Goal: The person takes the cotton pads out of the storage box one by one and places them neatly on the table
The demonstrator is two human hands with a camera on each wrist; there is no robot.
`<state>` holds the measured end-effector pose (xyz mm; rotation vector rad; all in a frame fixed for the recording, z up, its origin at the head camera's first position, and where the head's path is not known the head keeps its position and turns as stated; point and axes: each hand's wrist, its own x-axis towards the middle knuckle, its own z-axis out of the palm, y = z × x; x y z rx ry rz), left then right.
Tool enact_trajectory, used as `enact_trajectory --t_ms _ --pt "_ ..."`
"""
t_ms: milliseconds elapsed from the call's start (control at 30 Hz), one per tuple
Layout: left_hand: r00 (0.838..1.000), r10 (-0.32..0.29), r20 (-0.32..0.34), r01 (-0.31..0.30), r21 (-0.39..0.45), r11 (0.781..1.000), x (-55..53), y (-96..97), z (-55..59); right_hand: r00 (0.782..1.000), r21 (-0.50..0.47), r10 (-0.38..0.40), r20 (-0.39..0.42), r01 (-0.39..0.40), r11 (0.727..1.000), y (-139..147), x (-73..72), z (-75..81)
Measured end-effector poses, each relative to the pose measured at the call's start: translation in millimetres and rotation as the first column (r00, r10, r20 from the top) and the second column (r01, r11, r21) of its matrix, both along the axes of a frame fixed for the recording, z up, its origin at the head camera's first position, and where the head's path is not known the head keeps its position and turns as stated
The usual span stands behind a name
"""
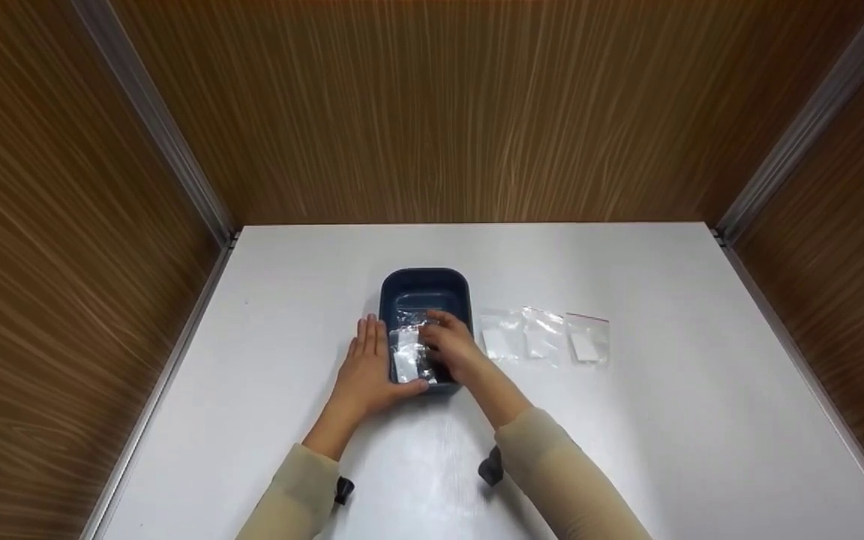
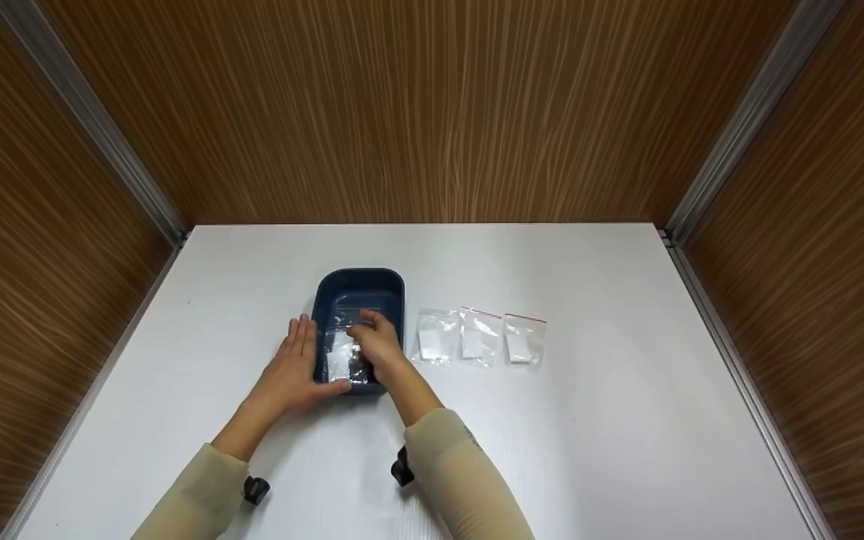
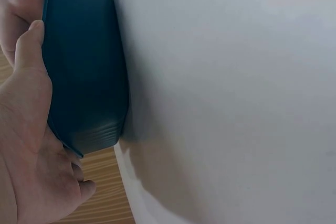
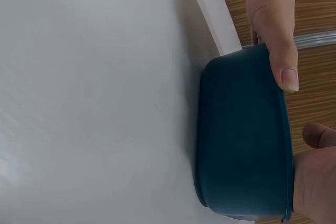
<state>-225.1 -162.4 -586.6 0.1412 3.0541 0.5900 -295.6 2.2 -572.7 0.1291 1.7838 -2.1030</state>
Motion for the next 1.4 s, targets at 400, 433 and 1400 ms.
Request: enact_trajectory --t_ms 400,433,1400 --pt "1.000 -0.012 -0.022 0.013 0.020 1.000 -0.2 0.6 -1.6 0.992 0.166 -0.074 -0.105 0.091 0.982 -8.3 -1.4 -9.5" --pt "1.000 -0.012 -0.021 0.013 0.022 1.000 -0.4 0.7 -1.5 0.993 0.145 -0.082 -0.088 0.094 0.985 -8.4 -2.2 -10.1" --pt "1.000 -0.012 -0.002 0.012 -0.011 1.000 1.8 0.1 0.5 0.984 0.234 0.135 -0.118 -0.105 0.967 -10.9 3.3 -12.9"
